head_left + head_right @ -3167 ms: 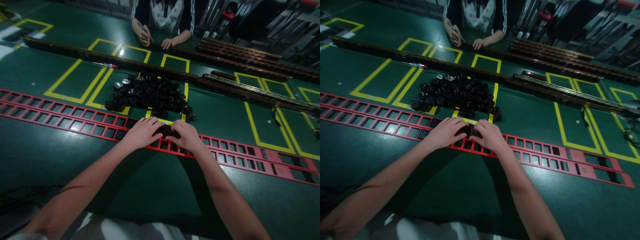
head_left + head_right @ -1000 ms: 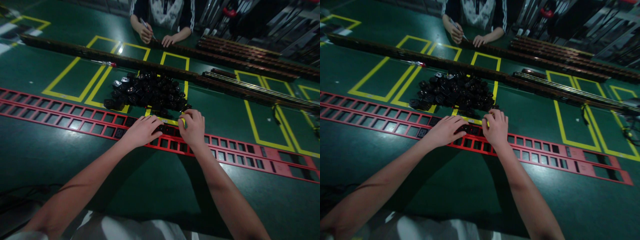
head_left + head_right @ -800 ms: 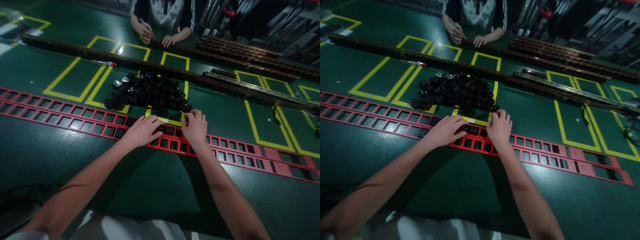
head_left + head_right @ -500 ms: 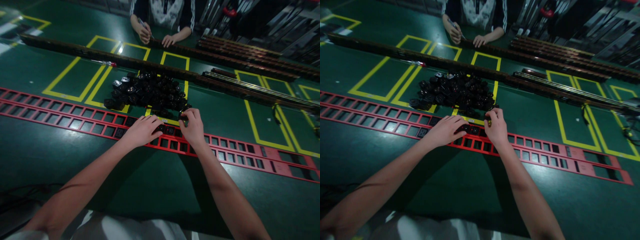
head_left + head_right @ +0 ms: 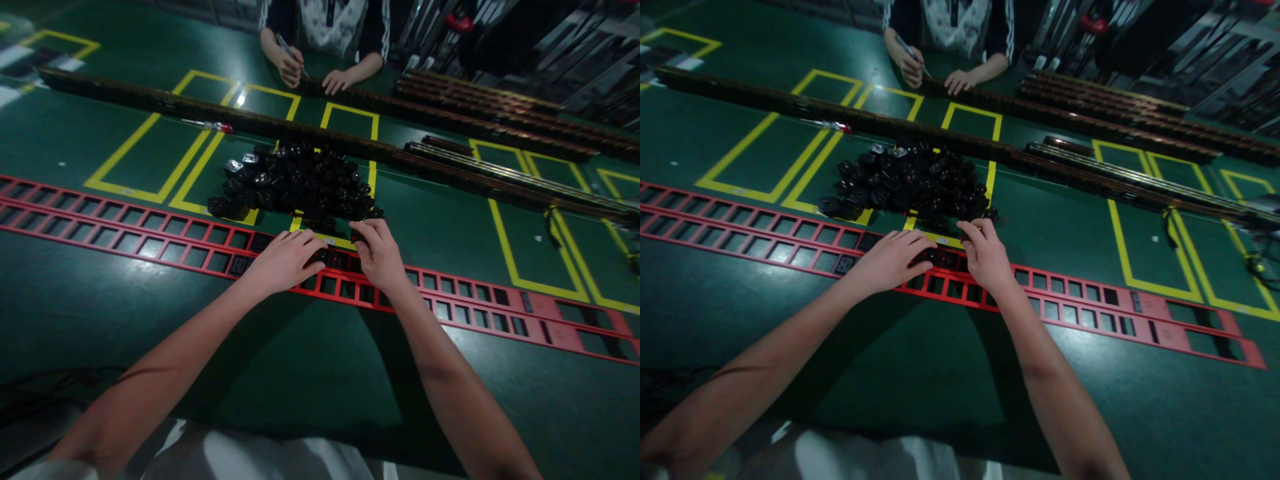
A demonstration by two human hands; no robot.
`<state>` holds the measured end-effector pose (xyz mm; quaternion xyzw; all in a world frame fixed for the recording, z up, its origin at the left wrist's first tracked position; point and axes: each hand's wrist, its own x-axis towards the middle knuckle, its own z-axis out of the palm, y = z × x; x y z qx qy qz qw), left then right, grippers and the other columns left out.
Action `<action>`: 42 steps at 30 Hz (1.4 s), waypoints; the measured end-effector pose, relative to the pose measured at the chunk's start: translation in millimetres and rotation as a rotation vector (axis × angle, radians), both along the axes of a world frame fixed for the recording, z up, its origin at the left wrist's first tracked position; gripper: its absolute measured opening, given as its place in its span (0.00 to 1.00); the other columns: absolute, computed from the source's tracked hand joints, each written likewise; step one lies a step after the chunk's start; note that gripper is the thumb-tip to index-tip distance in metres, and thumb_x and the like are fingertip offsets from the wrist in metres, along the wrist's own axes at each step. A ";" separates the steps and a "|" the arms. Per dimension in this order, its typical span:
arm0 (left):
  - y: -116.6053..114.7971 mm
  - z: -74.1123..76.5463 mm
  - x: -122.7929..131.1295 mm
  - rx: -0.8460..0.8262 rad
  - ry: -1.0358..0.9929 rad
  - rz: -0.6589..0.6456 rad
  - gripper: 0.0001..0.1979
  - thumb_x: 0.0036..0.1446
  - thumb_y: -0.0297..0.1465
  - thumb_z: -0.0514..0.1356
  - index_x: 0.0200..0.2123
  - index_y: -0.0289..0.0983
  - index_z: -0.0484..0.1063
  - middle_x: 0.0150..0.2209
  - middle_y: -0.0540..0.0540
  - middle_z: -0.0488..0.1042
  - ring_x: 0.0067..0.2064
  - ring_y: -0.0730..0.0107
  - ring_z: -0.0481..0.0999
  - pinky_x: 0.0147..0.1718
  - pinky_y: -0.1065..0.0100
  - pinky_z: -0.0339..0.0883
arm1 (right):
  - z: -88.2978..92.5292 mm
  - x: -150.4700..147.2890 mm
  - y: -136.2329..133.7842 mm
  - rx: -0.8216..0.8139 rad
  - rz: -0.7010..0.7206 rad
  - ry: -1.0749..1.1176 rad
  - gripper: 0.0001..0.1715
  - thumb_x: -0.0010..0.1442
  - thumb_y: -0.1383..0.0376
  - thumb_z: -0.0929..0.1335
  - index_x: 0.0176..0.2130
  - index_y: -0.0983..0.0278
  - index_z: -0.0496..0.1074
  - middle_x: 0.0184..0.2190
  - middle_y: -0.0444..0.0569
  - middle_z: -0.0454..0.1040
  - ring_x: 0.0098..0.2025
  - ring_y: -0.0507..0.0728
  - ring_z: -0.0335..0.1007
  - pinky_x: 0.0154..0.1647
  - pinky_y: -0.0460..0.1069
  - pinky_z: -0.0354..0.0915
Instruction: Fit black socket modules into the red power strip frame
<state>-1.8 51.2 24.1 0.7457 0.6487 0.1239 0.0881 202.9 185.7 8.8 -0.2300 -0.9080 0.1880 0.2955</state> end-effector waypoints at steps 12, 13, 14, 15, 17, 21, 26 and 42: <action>0.2 -1.5 -0.7 -0.002 -0.009 -0.002 0.19 0.69 0.40 0.55 0.58 0.39 0.68 0.53 0.43 0.72 0.54 0.55 0.73 0.51 0.55 0.64 | -2.8 2.0 0.2 -0.017 -0.117 0.103 0.16 0.60 0.63 0.71 0.36 0.58 0.58 0.42 0.50 0.74 0.40 0.57 0.72 0.36 0.51 0.67; 0.4 -1.6 -0.7 0.000 -0.008 -0.002 0.19 0.69 0.40 0.55 0.58 0.39 0.68 0.53 0.43 0.72 0.54 0.55 0.73 0.51 0.55 0.64 | -1.3 2.4 -1.0 -0.006 -0.098 0.091 0.16 0.61 0.63 0.71 0.35 0.58 0.57 0.41 0.49 0.74 0.39 0.56 0.72 0.35 0.50 0.66; 0.6 -1.6 -0.7 0.004 -0.005 0.000 0.19 0.69 0.40 0.55 0.58 0.39 0.68 0.53 0.43 0.72 0.54 0.55 0.73 0.51 0.55 0.64 | 0.8 2.5 -2.7 0.008 -0.067 0.075 0.17 0.61 0.62 0.71 0.34 0.58 0.57 0.41 0.49 0.74 0.39 0.56 0.72 0.34 0.50 0.65; 0.6 -1.7 -0.7 0.005 0.000 0.002 0.18 0.69 0.40 0.55 0.57 0.39 0.68 0.53 0.42 0.72 0.54 0.55 0.73 0.51 0.55 0.64 | 3.3 2.2 -5.2 0.023 -0.028 0.057 0.18 0.62 0.60 0.71 0.33 0.59 0.57 0.41 0.49 0.74 0.39 0.56 0.71 0.34 0.50 0.64; 0.5 -1.7 -0.9 0.001 0.014 0.007 0.16 0.68 0.40 0.55 0.54 0.38 0.69 0.51 0.42 0.73 0.53 0.55 0.73 0.50 0.56 0.64 | 8.4 0.4 -12.6 0.043 0.051 0.029 0.20 0.63 0.55 0.71 0.32 0.59 0.57 0.40 0.50 0.73 0.39 0.55 0.70 0.32 0.49 0.62; -0.3 -1.4 -1.4 -0.012 0.006 -0.003 0.14 0.67 0.34 0.57 0.53 0.38 0.68 0.52 0.42 0.72 0.53 0.55 0.72 0.50 0.56 0.64 | 11.5 -7.2 -33.1 0.087 0.219 -0.026 0.24 0.66 0.47 0.68 0.31 0.60 0.58 0.34 0.48 0.70 0.33 0.53 0.65 0.27 0.47 0.56; -0.8 -0.5 -1.4 -0.012 -0.018 -0.007 0.15 0.68 0.35 0.55 0.56 0.40 0.67 0.54 0.42 0.72 0.54 0.55 0.71 0.50 0.55 0.63 | 7.3 -12.4 -46.6 0.189 0.376 -0.157 0.25 0.69 0.45 0.64 0.34 0.63 0.65 0.35 0.48 0.71 0.30 0.51 0.60 0.25 0.47 0.51; -0.2 -1.2 -1.9 -0.026 -0.012 -0.008 0.17 0.65 0.31 0.57 0.56 0.40 0.67 0.55 0.42 0.71 0.54 0.54 0.71 0.51 0.54 0.64 | 9.5 -12.5 -46.7 0.259 0.431 -0.196 0.24 0.71 0.48 0.63 0.34 0.63 0.69 0.37 0.48 0.71 0.31 0.51 0.60 0.27 0.47 0.52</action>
